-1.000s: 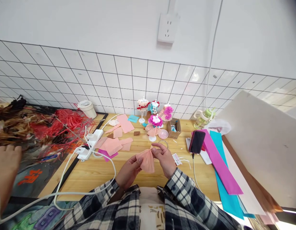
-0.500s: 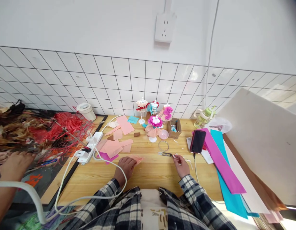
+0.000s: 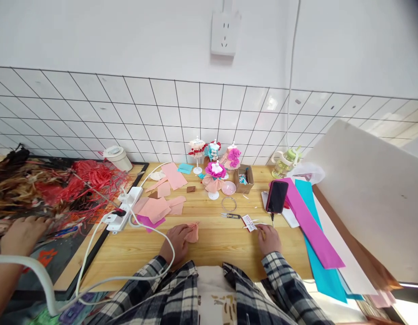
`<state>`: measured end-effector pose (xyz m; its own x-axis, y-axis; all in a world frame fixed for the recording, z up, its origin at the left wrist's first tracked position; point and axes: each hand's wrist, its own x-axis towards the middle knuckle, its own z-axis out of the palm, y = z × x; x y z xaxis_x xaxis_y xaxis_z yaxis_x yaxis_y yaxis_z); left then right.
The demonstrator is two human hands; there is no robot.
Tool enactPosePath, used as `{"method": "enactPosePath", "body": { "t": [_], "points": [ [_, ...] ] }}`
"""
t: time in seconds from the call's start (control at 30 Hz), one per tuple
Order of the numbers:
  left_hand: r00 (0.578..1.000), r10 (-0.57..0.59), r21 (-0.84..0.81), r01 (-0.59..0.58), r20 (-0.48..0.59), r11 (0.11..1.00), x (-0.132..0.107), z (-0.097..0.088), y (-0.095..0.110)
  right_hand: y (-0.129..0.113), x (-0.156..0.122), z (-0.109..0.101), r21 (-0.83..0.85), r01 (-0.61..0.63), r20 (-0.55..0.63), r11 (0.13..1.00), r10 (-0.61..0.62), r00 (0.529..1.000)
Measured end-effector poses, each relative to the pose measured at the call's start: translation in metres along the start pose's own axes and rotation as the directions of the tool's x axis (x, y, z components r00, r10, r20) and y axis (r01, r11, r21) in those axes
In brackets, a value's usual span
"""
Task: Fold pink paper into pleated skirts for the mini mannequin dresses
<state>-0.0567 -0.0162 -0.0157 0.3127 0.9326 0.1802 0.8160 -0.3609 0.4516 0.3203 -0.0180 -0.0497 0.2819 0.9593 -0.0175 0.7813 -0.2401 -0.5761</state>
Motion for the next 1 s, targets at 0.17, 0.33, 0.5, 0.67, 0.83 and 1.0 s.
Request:
{"method": "enactPosePath", "body": {
  "t": [0.17, 0.33, 0.5, 0.67, 0.83, 1.0],
  "points": [
    [0.998, 0.068, -0.048, -0.068, 0.003, 0.997, 0.005, -0.010, 0.012, -0.033, 0.014, 0.000, -0.458, 0.367, 0.336, 0.810, -0.224, 0.915],
    [0.993, 0.121, -0.093, -0.121, -0.004, 0.988, 0.000, -0.012, 0.015, -0.045, 0.033, 0.001, -0.491, 0.481, 0.495, 0.726, -0.222, 0.840],
    [0.993, 0.119, -0.088, -0.119, 0.001, 0.989, -0.003, -0.008, 0.015, -0.047, 0.054, 0.003, -0.470, 0.524, 0.607, 0.711, -0.171, 0.776],
    [0.990, 0.141, -0.092, -0.138, 0.018, 0.986, -0.005, -0.005, 0.010, -0.045, 0.067, 0.004, -0.447, 0.501, 0.652, 0.741, -0.114, 0.750],
    [0.986, 0.163, -0.110, -0.160, 0.019, 0.981, -0.008, 0.002, 0.004, -0.033, 0.074, -0.003, -0.410, 0.437, 0.625, 0.801, -0.102, 0.774],
    [0.983, 0.181, -0.127, -0.175, 0.034, 0.976, -0.008, 0.005, 0.004, -0.024, 0.079, -0.002, -0.373, 0.375, 0.590, 0.849, -0.095, 0.802]
  ]
}}
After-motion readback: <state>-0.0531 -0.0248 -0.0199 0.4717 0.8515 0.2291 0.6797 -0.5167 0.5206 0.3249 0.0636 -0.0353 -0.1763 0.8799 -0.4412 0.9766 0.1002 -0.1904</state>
